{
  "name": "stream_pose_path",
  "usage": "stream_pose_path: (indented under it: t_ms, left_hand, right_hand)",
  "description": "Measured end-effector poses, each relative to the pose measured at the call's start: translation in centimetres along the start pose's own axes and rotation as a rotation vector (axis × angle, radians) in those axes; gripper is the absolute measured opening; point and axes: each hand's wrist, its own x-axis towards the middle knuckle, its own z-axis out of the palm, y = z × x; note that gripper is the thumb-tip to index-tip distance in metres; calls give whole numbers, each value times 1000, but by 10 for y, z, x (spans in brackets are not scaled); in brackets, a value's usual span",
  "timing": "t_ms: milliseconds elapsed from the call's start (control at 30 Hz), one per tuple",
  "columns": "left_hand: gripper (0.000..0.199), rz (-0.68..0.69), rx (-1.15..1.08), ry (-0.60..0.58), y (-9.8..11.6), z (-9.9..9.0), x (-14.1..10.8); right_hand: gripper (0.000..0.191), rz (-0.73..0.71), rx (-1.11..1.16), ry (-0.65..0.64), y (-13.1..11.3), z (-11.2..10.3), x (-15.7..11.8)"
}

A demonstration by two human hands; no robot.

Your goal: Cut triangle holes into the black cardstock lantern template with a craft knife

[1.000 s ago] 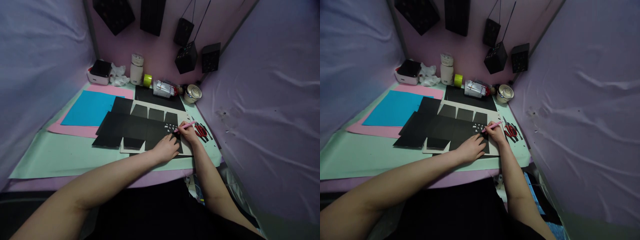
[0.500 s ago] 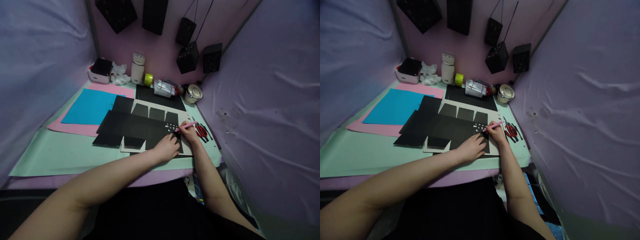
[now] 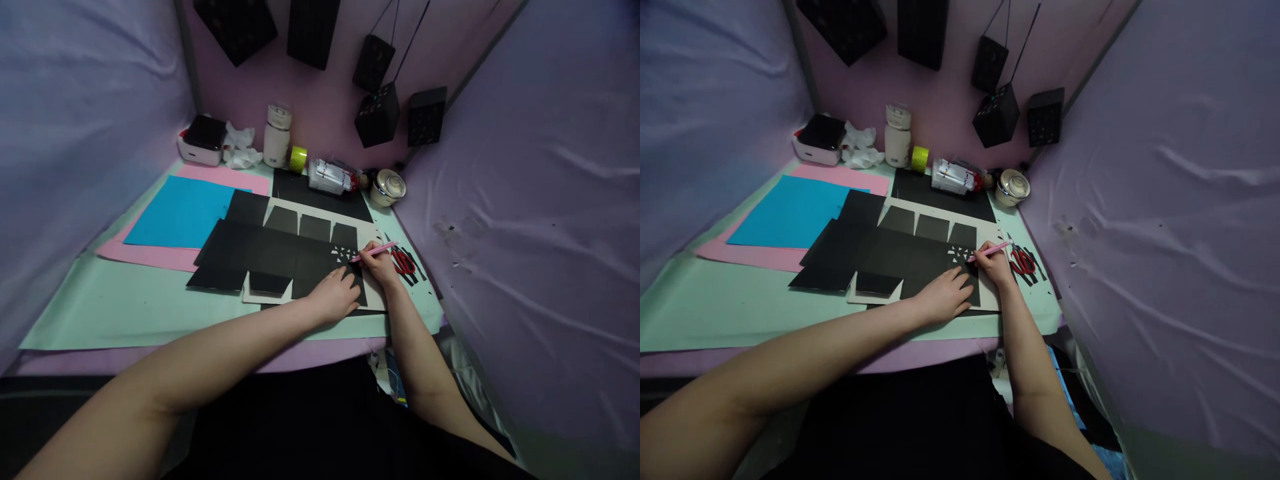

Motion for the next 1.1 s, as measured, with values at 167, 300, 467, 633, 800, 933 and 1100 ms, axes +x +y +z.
stream_pose_path:
  t_ms: [167,300,467,633,800,933,1100]
  left_hand:
    - [35,1,-3,7,0,2,0]
    - [35,0,5,6,-1,3,0]
    - [34,-4,-4,-6,-1,1,0]
    - [35,5,10,-6,-1,1,0]
    - [35,5,29,-12,-1,1,0]
    - [34,3,8,-1,-1,1,0]
    - [33,0,-19,16,-1,2,0]
  right_hand:
    - [28,1,4,9,4,-1,1]
    - [28,3,0,26,4,-1,1]
    - [27,-14,5,30,2,0,0]
    - [27,-8,20,38,3,0,1]
    - [29,-1,40,44,2,0,-1]
    - [28,9,90,-27,3,-1,-3]
    - [26,9,125,-69,7,0,-2]
